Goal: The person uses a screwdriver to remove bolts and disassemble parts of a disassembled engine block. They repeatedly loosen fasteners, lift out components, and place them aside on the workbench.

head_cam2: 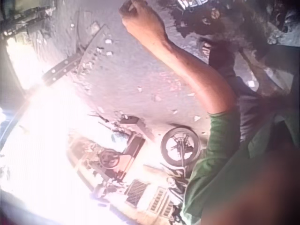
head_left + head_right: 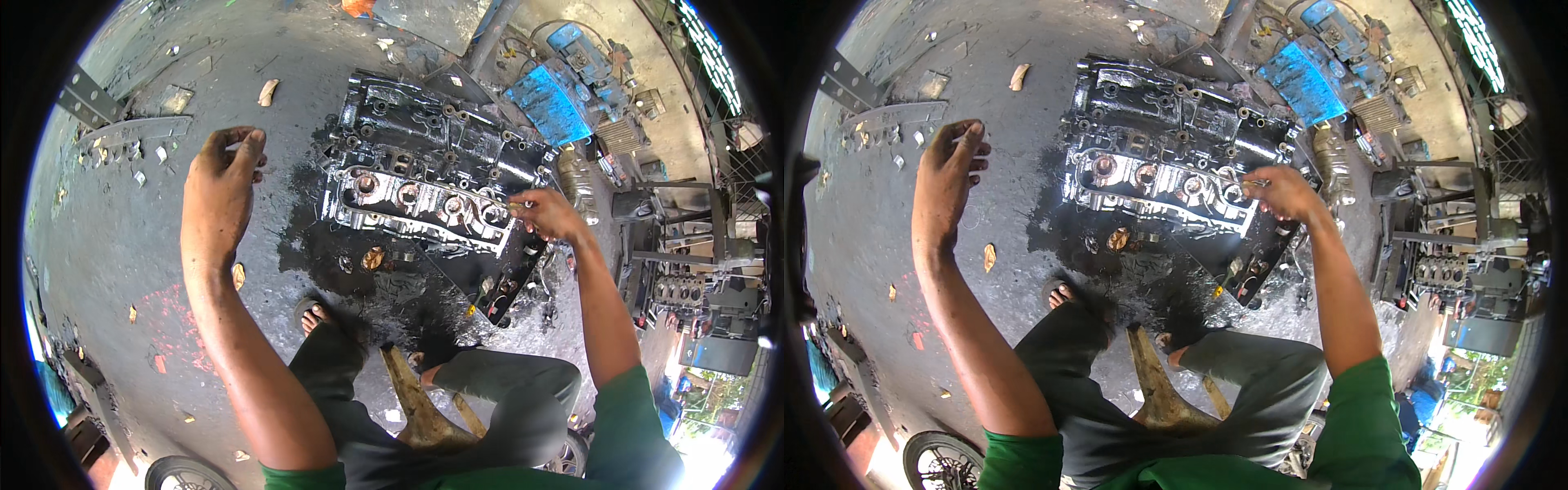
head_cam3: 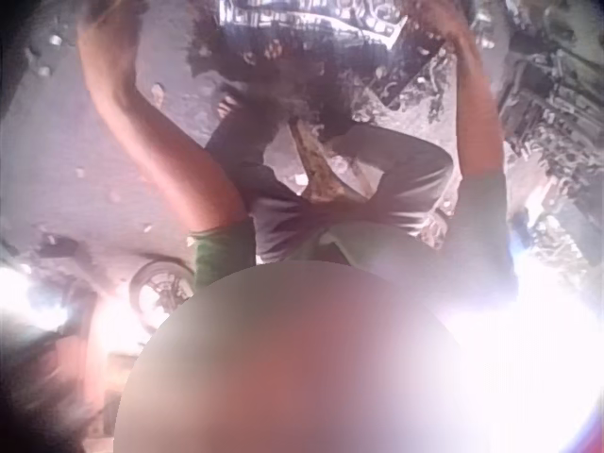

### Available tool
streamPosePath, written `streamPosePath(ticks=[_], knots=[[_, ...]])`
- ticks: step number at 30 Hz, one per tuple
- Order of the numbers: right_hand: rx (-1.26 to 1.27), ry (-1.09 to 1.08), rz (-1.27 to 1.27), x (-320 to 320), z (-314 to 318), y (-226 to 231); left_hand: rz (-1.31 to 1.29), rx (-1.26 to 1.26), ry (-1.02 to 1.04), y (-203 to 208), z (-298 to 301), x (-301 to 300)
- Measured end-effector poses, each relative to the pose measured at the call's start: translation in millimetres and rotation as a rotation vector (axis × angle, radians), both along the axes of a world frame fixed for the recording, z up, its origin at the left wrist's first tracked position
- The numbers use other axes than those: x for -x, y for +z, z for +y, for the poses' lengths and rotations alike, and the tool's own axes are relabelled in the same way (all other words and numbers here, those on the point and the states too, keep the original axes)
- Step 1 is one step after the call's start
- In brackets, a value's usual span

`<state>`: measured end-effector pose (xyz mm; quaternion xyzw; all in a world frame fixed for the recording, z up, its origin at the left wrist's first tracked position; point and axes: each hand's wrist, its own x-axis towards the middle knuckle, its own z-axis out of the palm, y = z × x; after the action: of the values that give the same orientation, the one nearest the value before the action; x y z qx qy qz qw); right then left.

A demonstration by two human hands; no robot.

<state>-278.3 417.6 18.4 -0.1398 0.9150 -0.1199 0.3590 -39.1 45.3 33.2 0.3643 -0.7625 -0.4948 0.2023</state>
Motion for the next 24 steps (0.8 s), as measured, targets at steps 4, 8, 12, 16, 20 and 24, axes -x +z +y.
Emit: streamPosePath(ticks=[4,8,12,16,20,24], knots=[[-0.133,0.005,-0.036,28,-14,23,0.055,-0.093,-0.064,2,4,3],[-0.223,0.031,0.06,40,-3,44,-0.024,-0.061,-0.013,3,7,7],[-0.168,0.036,0.006,34,16,38,0.028,-0.101,-0.115,0,15,25],[-0.164,0.262,0.274,2,32,9,0.012,-0.141,-0.164,-5,26,34],[0.002,-0.203,0.116,-45,69,-18,0.046,-0.108,-0.202,-8,29,39],[0.152,-0.47,0.149,-104,80,-74,-0.036,-0.133,-0.176,-13,28,35]])
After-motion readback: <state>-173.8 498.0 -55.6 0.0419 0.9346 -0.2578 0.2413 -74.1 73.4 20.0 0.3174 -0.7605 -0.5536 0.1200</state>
